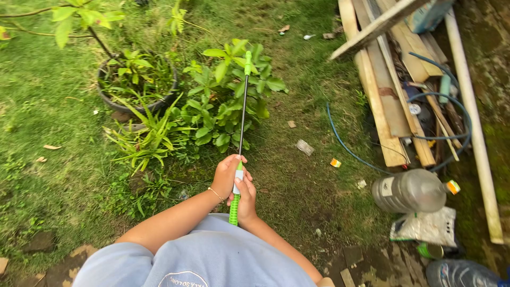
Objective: The person is using a handheld sprayer to apply water or treatment to various plants in a garden.
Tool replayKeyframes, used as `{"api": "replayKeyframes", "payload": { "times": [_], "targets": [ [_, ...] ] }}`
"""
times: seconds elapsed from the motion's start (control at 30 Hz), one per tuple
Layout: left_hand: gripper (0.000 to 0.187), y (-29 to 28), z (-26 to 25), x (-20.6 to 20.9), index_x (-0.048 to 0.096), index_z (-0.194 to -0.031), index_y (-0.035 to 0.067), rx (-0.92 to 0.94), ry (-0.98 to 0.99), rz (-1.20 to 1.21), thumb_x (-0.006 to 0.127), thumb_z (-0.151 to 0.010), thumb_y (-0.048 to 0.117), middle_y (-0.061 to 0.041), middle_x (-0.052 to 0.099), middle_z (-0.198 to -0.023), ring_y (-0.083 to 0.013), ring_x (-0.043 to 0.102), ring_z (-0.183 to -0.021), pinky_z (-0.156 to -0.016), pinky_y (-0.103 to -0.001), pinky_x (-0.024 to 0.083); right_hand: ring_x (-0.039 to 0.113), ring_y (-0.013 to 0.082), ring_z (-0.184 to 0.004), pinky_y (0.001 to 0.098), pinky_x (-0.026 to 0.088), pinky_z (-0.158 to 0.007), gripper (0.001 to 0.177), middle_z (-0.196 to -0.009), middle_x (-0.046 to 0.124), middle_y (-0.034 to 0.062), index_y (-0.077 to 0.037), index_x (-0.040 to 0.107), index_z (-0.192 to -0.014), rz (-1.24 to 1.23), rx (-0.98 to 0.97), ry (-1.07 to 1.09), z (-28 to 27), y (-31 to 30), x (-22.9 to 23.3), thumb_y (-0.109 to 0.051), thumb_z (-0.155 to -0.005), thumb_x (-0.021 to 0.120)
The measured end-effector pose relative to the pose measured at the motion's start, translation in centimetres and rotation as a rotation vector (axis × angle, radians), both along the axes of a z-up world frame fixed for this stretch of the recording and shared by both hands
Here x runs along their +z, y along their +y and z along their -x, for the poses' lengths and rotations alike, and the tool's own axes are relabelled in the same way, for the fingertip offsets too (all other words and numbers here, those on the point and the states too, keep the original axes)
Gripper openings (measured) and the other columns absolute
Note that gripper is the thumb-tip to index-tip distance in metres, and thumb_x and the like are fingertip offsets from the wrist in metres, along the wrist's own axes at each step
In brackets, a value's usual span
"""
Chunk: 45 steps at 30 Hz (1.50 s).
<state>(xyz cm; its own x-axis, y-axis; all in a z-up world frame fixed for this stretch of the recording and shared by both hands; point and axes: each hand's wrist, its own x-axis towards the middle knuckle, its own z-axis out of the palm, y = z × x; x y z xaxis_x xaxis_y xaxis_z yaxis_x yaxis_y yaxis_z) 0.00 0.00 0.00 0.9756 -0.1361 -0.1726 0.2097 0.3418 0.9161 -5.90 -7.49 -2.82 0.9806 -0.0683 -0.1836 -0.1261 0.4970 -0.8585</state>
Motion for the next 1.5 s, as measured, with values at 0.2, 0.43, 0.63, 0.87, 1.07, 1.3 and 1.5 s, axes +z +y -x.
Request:
{"api": "replayKeyframes", "payload": {
  "times": [0.2, 0.43, 0.63, 0.87, 1.07, 1.3, 1.5],
  "targets": [
    [0.03, -0.4, -0.4, -0.3, 0.071, -0.1, 0.005, -0.071, -0.008, -0.101, 0.049, -0.107, 0.023, -0.008, 0.066, -0.057, -0.0119, 0.061, -0.051, -0.05, -0.021, 0.047, 0.059, 0.0072, -0.045, 0.0201, 0.055, -0.039, 0.04, -0.066, 0.063, 0.0041, 0.002, 0.058, -0.115, -0.04, -0.064, -0.005, 0.5, -0.1, 0.0, -0.034, -0.097, 0.06],
    [0.026, 2.1, 0.4, -0.3, 0.07, -0.1, 0.006, 0.078, 0.027, -0.07, 0.05, -0.106, 0.021, -0.008, 0.066, -0.058, -0.0079, 0.06, -0.054, -0.051, -0.019, 0.047, 0.059, 0.0064, -0.044, 0.0191, 0.055, -0.038, 0.036, -0.066, 0.063, 0.0036, 0.002, 0.058, -0.113, -0.046, 0.05, 0.014, 0.2, 1.8, 0.5, -0.031, -0.098, 0.059],
    [0.027, 7.6, 1.5, -1.8, 0.06, -0.103, 0.002, 0.269, 0.126, 0.103, 0.048, -0.104, 0.026, -0.01, 0.059, -0.066, -0.023, 0.066, -0.064, -0.057, -0.031, 0.05, 0.046, 0.0088, -0.045, 0.0236, 0.039, -0.04, 0.028, -0.06, 0.054, 0.0018, -0.004, 0.06, -0.118, -0.076, 0.323, 0.168, -0.3, 5.1, 2.2, -0.022, -0.098, 0.053],
    [0.026, 12.1, 4.1, -3.2, 0.059, -0.103, 0.003, 0.526, 0.054, 0.197, 0.044, -0.105, 0.025, -0.011, 0.058, -0.063, -0.0249, 0.066, -0.063, -0.058, -0.034, 0.052, 0.05, 0.0107, -0.052, 0.0244, 0.042, -0.04, 0.03, -0.076, 0.06, 0.0075, 0.001, 0.061, -0.118, 0.025, 0.598, 0.187, -0.8, 8.8, 1.3, -0.019, -0.096, 0.056],
    [0.025, 12.9, 4.8, -4.2, 0.058, -0.103, 0.003, 0.592, 0.001, 0.222, 0.042, -0.105, 0.022, -0.008, 0.057, -0.063, -0.0243, 0.066, -0.061, -0.056, -0.034, 0.054, 0.05, 0.0097, -0.048, 0.0236, 0.043, -0.038, 0.03, -0.073, 0.061, 0.0069, 0.003, 0.06, -0.119, 0.072, 0.703, 0.161, -0.9, 9.5, 0.3, -0.016, -0.097, 0.056],
    [0.027, 11.0, 3.7, -4.1, 0.057, -0.105, 0.002, 0.455, 0.048, 0.233, 0.041, -0.105, 0.025, -0.011, 0.059, -0.065, -0.0266, 0.07, -0.065, -0.057, -0.034, 0.053, 0.051, 0.0115, -0.051, 0.0254, 0.043, -0.04, 0.027, -0.075, 0.061, 0.0086, 0.002, 0.061, -0.116, 0.116, 0.551, 0.188, -0.8, 7.6, 0.1, -0.015, -0.096, 0.055],
    [0.028, 7.4, 1.7, -3.5, 0.058, -0.103, 0.003, 0.247, 0.127, 0.221, 0.047, -0.104, 0.029, -0.011, 0.059, -0.066, -0.0243, 0.068, -0.063, -0.056, -0.031, 0.051, 0.049, 0.0131, -0.047, 0.028, 0.043, -0.04, 0.033, -0.069, 0.059, 0.0094, 0.004, 0.062, -0.119, 0.124, 0.304, 0.218, -0.5, 4.7, -0.4, -0.019, -0.097, 0.054]
  ]
}}
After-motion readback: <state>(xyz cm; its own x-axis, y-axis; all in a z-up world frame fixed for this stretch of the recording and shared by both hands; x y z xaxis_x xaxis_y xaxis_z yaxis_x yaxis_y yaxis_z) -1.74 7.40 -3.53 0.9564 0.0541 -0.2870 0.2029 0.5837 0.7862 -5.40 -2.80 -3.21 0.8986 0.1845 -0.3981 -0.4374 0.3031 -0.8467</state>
